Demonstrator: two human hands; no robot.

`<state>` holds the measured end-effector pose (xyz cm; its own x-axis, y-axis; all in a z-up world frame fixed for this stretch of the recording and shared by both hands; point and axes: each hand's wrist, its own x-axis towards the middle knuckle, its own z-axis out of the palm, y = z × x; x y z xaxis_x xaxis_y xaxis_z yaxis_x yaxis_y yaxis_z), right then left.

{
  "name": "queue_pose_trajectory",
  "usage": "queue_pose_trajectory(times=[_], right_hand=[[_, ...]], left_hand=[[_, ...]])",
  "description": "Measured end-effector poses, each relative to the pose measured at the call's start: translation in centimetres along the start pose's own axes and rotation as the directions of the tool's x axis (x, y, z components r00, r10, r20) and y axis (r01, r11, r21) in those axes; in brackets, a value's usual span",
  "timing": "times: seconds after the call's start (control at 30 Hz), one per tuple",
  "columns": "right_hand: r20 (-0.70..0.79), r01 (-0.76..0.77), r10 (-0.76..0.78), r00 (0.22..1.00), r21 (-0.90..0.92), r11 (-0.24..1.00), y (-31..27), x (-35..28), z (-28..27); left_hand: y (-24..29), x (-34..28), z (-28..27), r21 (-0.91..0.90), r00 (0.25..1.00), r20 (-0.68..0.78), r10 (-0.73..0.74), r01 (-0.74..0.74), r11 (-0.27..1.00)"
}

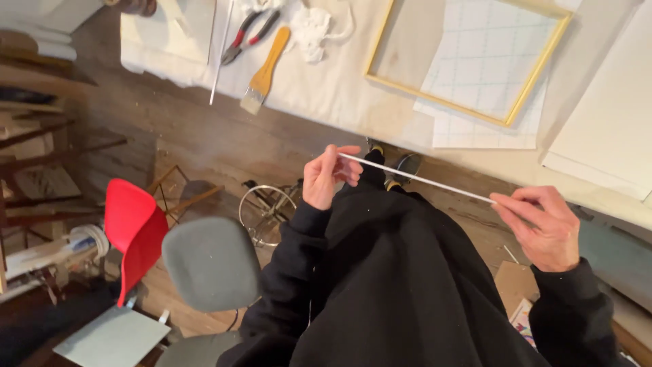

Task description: Cleaning a glass pane and cutting a plastic spacer for a picture frame.

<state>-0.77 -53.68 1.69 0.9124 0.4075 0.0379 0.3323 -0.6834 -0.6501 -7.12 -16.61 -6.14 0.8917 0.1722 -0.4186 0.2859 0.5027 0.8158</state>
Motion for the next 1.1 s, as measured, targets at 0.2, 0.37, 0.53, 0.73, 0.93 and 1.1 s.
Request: queue_pose_trajectory(times=[0.2,0.37,0.53,0.73,0.93,1.1], right_hand=[[0.018,-0.11,0.11,0.994,-0.009,0.994,3.4,-1.7,-0.4],[-0.021,-0.199,0.199,0.98,-0.002,0.98,5.9,-2.1,-0.4],[-0.072,-0.194,0.194,0.978,0.007,0.981,8.4,-1.4,0.8],[-0.085,-0.262,0.267,0.96,0.068,0.963,10.0,0.9,1.6],[-0.065,-0.241,0.244,0.968,0.048,0.969,12.7,4.1,3.5],[-0.03,-0.191,0.191,0.981,0.009,0.982,15.1,5.6,5.0]], left_hand=[[-2.0,2.5,-5.0,-0.091,0.972,-0.236,-0.025,0.004,0.996],[-8.4,4.0,-11.3,0.216,0.927,-0.367,0.07,0.011,0.976],[-3.3,5.3,-7.6,0.277,0.936,-0.351,0.034,0.069,0.959],[-4.2,8.5,-6.6,0.377,0.974,-0.194,0.119,-0.038,0.925],[-1.5,12.4,-2.8,0.663,0.972,-0.107,0.207,-0.086,0.744],[0.0,14.7,-0.4,0.8,0.965,0.048,0.26,-0.193,0.569]])
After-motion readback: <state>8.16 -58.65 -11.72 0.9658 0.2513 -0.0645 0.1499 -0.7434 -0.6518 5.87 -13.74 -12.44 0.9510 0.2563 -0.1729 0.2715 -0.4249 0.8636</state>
